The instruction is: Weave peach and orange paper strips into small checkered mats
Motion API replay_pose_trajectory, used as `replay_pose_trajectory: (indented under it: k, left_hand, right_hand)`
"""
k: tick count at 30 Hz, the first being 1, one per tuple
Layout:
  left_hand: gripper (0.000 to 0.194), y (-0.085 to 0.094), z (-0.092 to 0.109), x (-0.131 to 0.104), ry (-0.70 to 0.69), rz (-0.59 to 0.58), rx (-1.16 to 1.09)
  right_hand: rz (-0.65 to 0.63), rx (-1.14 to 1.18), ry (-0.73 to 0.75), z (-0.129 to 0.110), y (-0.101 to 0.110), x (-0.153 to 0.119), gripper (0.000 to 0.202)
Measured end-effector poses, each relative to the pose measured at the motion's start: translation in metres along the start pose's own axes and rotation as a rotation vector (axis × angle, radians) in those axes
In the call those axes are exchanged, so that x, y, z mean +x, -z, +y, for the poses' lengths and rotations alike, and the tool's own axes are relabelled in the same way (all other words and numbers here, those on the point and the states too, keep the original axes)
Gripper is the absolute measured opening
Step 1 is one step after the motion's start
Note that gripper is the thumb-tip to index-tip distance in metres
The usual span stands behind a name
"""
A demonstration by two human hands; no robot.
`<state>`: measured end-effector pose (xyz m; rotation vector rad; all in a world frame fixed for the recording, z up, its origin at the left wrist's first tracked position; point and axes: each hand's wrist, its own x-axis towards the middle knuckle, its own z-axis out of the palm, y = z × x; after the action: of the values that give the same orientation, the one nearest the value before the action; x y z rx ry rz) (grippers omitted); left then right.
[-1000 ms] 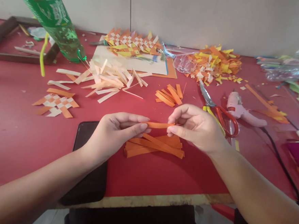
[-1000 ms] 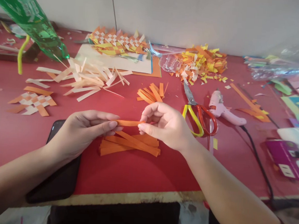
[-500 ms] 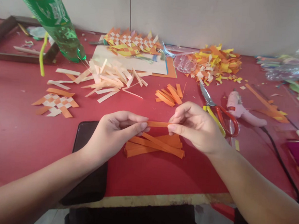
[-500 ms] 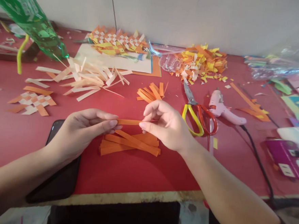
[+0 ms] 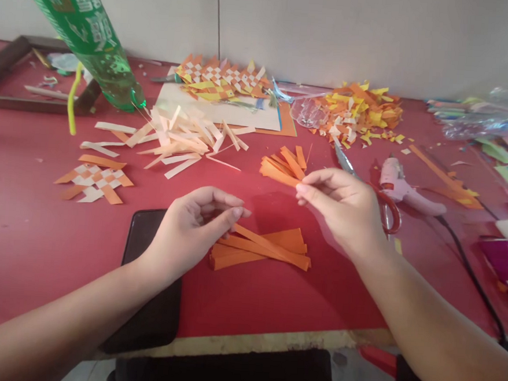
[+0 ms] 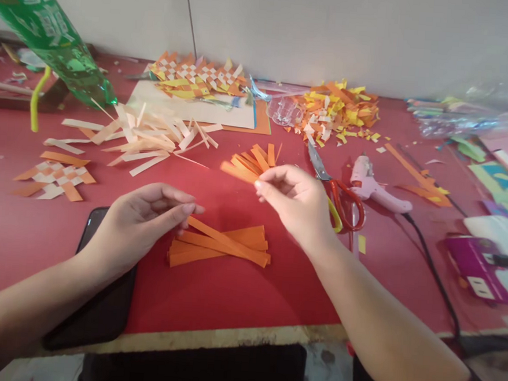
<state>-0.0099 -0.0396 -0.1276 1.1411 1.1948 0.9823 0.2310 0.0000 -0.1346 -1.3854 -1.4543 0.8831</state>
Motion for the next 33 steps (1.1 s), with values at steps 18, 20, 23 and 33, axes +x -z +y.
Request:
replay_pose_trajectory:
  k: [18, 20, 23, 33]
  left_hand:
    - [0.032, -0.001, -0.010, -0.006, -0.484, -0.222, 0.866]
    - [0.032, 0.000, -0.009, -0.005, -0.472, -0.229, 0.845]
    - [0.031, 0.000, -0.007, -0.005, -0.473, -0.230, 0.817]
    - [0.024, 0.000, -0.004, -0.009, -0.343, -0.167, 0.411]
  right_hand:
    - [-0.692, -0.495, 0.298, -0.021, -0.010, -0.022, 0.005]
    - [-0.691, -0.467, 0.286, -0.021, -0.009, -0.020, 0.006]
    - [-0.694, -0.421, 0.295, -0.020, -0.006, -0.018, 0.007]
    - [-0.776, -0.074, 0.311, -0.023, 0.000, -0.019, 0.008]
